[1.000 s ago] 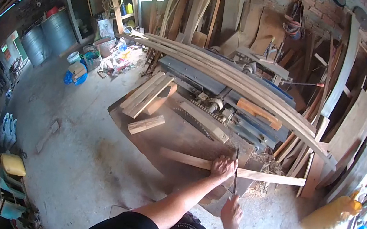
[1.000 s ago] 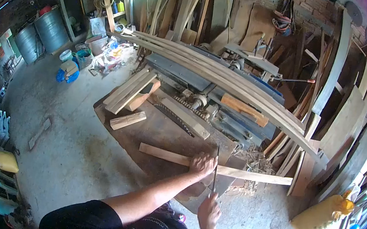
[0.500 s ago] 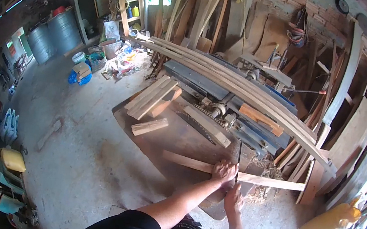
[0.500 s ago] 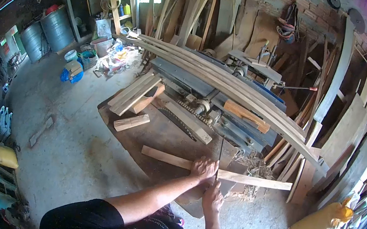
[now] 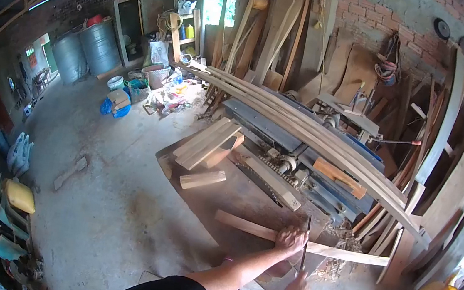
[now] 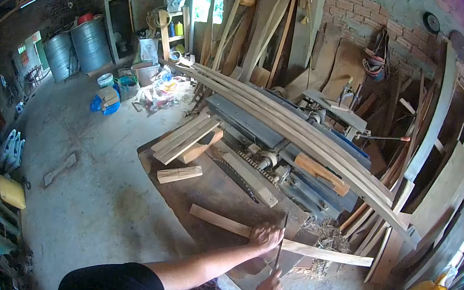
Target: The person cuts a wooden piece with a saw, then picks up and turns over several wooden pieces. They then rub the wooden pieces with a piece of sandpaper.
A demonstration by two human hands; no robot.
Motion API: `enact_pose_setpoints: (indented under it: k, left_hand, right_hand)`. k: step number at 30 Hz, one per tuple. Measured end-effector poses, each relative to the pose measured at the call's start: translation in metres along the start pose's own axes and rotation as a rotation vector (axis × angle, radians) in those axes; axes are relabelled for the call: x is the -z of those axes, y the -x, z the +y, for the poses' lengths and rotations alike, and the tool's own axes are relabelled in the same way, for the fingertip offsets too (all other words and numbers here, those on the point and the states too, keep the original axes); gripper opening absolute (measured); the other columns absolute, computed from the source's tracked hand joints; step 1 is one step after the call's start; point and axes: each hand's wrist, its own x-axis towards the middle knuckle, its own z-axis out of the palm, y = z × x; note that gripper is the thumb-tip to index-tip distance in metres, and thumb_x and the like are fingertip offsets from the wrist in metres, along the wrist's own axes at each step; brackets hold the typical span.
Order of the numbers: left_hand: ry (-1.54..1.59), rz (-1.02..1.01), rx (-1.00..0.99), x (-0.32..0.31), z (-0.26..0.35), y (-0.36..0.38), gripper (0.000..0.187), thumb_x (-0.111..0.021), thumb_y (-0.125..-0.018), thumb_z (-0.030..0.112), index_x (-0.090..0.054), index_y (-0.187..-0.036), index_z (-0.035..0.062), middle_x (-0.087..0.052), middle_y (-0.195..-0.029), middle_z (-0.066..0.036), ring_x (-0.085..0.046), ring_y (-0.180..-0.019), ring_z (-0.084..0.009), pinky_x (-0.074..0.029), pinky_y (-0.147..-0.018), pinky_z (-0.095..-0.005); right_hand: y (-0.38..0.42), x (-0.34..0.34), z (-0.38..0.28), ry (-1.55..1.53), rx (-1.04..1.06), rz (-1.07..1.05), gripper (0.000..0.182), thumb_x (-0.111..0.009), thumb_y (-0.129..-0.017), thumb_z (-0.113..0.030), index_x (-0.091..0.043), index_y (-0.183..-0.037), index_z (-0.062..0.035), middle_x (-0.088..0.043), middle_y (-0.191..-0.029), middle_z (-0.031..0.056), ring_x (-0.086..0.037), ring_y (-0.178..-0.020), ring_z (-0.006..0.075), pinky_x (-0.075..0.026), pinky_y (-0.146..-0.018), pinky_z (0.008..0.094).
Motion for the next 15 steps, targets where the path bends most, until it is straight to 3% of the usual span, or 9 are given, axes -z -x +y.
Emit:
enact_pose_setpoints:
  k: [3, 6, 8, 9, 11, 15]
  left_hand:
    - [-0.051, -0.021, -0.024, 0.007, 0.004, 0.001, 0.040, -0.050, -0.088, 0.033, -0.061, -0.057, 0.0111, -0.063, -0.065, -0.010, -0.061, -0.065, -0.0243, -0.048, -0.054, -0.0414]
    - [-0.036, -0.074, -0.004, -0.003, 0.002, 0.001, 0.044, -0.047, -0.090, 0.036, -0.061, -0.057, 0.0103, -0.064, -0.068, -0.010, -0.061, -0.070, -0.0256, -0.049, -0.059, -0.0418]
    - [-0.044, -0.079, 0.019, 0.000, 0.002, 0.000, 0.046, -0.046, -0.090, 0.037, -0.063, -0.058, 0.0094, -0.065, -0.070, -0.010, -0.061, -0.072, -0.0267, -0.050, -0.061, -0.0412]
    - [-0.050, -0.106, 0.012, -0.001, 0.001, -0.001, 0.044, -0.047, -0.090, 0.035, -0.063, -0.058, 0.0097, -0.064, -0.069, -0.010, -0.061, -0.072, -0.0258, -0.050, -0.059, -0.0403]
    - [-0.023, -0.148, 0.031, 0.003, 0.003, -0.003, 0.043, -0.048, -0.089, 0.034, -0.063, -0.057, 0.0100, -0.063, -0.066, -0.010, -0.061, -0.070, -0.0249, -0.050, -0.059, -0.0405]
    - [-0.077, 0.029, -0.050, -0.004, 0.001, 0.002, 0.044, -0.048, -0.089, 0.034, -0.060, -0.055, 0.0101, -0.063, -0.065, -0.011, -0.061, -0.064, -0.0267, -0.049, -0.055, -0.0427]
  right_hand:
    - [0.003, -0.012, 0.012, 0.089, -0.058, -0.052, 0.029, -0.041, -0.087, -0.008, -0.037, -0.114, 0.0002, -0.064, -0.081, 0.0249, -0.064, -0.076, 0.0409, -0.049, -0.070, 0.0514]
    - [-0.039, -0.013, 0.010, -0.024, 0.109, 0.096, 0.032, -0.045, -0.085, -0.008, -0.037, -0.114, 0.0003, -0.063, -0.084, 0.0259, -0.063, -0.078, 0.0430, -0.048, -0.070, 0.0524]
    - [-0.054, -0.013, 0.003, -0.092, 0.035, -0.067, 0.047, -0.043, -0.086, -0.011, -0.030, -0.130, 0.0001, -0.061, -0.088, 0.0263, -0.060, -0.085, 0.0428, -0.046, -0.074, 0.0537]
    - [-0.040, -0.012, 0.002, -0.099, 0.036, -0.065, 0.047, -0.043, -0.086, -0.011, -0.030, -0.130, 0.0001, -0.061, -0.088, 0.0263, -0.060, -0.085, 0.0428, -0.046, -0.074, 0.0537]
    - [0.001, -0.005, 0.004, -0.022, -0.004, 0.013, 0.027, -0.042, -0.086, -0.007, -0.039, -0.112, -0.0003, -0.063, -0.084, 0.0265, -0.062, -0.081, 0.0429, -0.047, -0.070, 0.0526]
    - [0.009, -0.005, 0.005, -0.014, -0.049, -0.033, 0.029, -0.041, -0.088, -0.009, -0.039, -0.116, 0.0003, -0.063, -0.083, 0.0258, -0.062, -0.079, 0.0428, -0.048, -0.070, 0.0521]
